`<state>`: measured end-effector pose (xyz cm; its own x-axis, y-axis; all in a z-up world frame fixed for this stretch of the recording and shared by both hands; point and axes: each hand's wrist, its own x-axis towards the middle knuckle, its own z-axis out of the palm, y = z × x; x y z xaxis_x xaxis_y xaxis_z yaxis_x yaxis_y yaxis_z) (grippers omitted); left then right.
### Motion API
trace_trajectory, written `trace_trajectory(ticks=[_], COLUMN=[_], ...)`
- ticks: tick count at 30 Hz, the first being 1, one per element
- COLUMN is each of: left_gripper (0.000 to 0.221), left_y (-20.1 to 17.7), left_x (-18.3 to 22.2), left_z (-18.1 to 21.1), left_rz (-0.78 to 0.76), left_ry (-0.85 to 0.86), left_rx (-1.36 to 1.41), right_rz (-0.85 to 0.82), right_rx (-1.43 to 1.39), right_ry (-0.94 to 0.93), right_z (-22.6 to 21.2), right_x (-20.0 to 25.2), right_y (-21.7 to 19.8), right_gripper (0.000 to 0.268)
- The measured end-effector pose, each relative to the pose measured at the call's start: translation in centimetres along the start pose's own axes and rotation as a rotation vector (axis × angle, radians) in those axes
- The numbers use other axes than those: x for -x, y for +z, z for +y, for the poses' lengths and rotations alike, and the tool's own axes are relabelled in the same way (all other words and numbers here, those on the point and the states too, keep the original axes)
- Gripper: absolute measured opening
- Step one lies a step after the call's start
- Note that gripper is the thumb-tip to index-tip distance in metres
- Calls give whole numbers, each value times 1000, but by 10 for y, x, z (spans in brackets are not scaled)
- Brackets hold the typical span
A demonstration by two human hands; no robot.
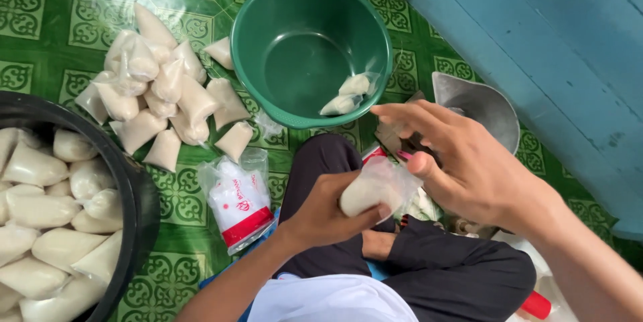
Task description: Filling small plastic bags with white powder and tying them shut by hand.
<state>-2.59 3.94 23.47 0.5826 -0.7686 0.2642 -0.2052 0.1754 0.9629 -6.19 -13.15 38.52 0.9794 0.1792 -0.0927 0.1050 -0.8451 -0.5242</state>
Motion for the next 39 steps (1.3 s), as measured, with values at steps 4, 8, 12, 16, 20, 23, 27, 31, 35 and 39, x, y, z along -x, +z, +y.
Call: trace_trajectory(ticks=[4, 8, 12, 16, 20, 23, 27, 31, 35, 39], left_gripper=[27, 26, 45, 14, 4, 5, 55, 66, 34, 16], left_y=[-6, -3, -16, -27, -39, -49, -41, -17, -8, -4], left_x=[-2, 1, -9, -10, -16, -20, -32, -46, -49, -36], left_z=[-10, -49, -60, -93, -99, -92, -70, -88, -130, -149], left_rz=[10, 93, 122, 272, 330, 253, 0, -394, -565, -547], left_ry=[5, 111, 248, 299, 183, 160, 244, 90, -49, -56], left_rx=[35, 155, 134, -246, -382, -379, -612, -1074, -1317, -1326], right_rz=[63, 543, 643, 598, 655, 675, 678, 659, 671, 671], right_rx=[-154, -168, -106, -112, -137, -120, -111, -65, 22, -32], right_ry=[130, -56, -96, -133, -131, -119, -99, -113, -124, -67], right_z=[20, 51, 69, 103, 131, 155, 145, 139, 140, 127], right_x=[14, 20, 13, 3, -2, 2, 3, 2, 1, 1], right_y=[32, 93, 134, 166, 178, 196, 194, 195, 207, 209], right_gripper=[66, 8, 13, 16, 11, 10, 13, 12, 9, 10])
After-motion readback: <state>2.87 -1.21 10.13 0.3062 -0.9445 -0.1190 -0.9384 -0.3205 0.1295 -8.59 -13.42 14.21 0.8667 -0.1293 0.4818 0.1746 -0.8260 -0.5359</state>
